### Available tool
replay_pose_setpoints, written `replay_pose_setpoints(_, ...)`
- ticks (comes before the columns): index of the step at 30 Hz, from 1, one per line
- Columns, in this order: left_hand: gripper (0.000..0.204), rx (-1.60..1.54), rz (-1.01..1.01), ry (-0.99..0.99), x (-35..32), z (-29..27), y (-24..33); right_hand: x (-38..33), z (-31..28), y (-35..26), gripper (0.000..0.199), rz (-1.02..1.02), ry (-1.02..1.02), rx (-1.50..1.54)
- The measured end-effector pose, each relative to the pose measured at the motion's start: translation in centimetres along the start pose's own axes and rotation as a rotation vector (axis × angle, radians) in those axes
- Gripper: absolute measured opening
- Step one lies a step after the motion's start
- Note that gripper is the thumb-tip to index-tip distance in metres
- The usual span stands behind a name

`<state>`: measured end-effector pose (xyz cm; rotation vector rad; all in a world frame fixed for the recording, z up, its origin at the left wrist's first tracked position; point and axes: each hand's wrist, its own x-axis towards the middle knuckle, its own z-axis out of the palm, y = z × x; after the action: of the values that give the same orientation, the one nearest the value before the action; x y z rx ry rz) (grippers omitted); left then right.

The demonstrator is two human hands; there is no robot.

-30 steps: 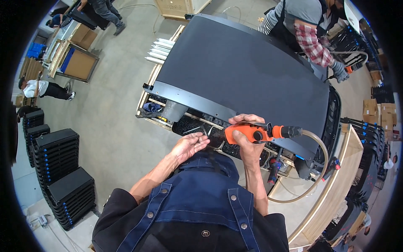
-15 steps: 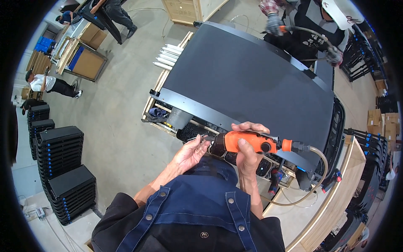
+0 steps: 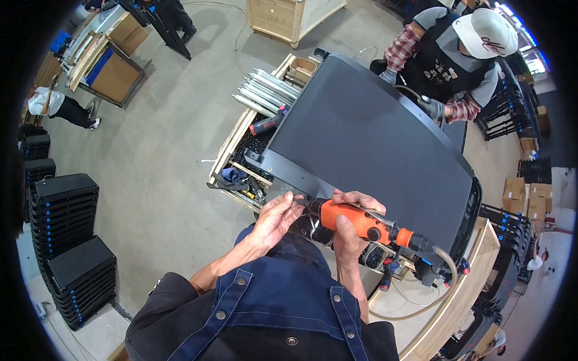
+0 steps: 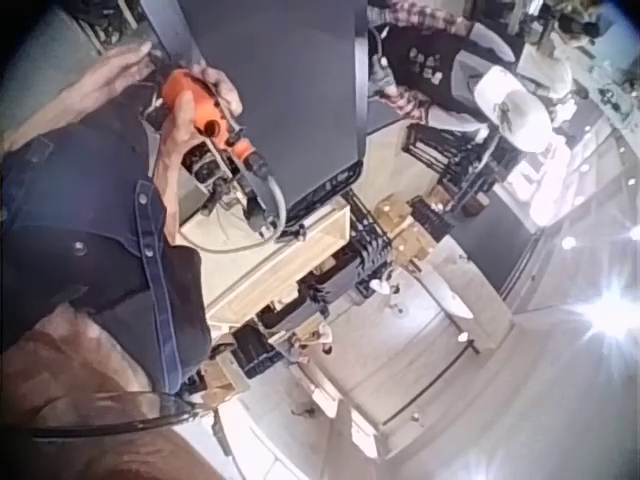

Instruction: Assembling components of a treadmill machine, including installing panels and securing screws using power tools.

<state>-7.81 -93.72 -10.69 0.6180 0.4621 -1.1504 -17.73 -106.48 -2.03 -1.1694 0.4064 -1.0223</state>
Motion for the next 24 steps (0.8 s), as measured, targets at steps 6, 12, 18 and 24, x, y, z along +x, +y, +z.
replay_pose_setpoints(6, 0.023, -0.23, -0.13, -0.097, 4.1, -2.2, 4.1, 2.4, 6.3, 3.4, 0.047, -0.104, -0.156, -0.123)
replay_pose_setpoints(12, 0.031, -0.305, -0.216, 0.047, 5.4, -2.8, 6.2, 4.1, 10.3, 6.5, 0.046, 0.0, -0.308, -0.249)
replay_pose_setpoints(18, 0.033, -0.048, -0.291, -0.156, 2.7, -5.0, 5.7, 5.9, 11.5, 8.3, 0.042, -0.021, -0.515, -0.32)
replay_pose_setpoints(24, 0.034, 0.024, -0.334, -0.162, 0.9, -6.8, 5.7, 5.7, 11.3, 9.6, 0.045, 0.064, -0.521, -0.254)
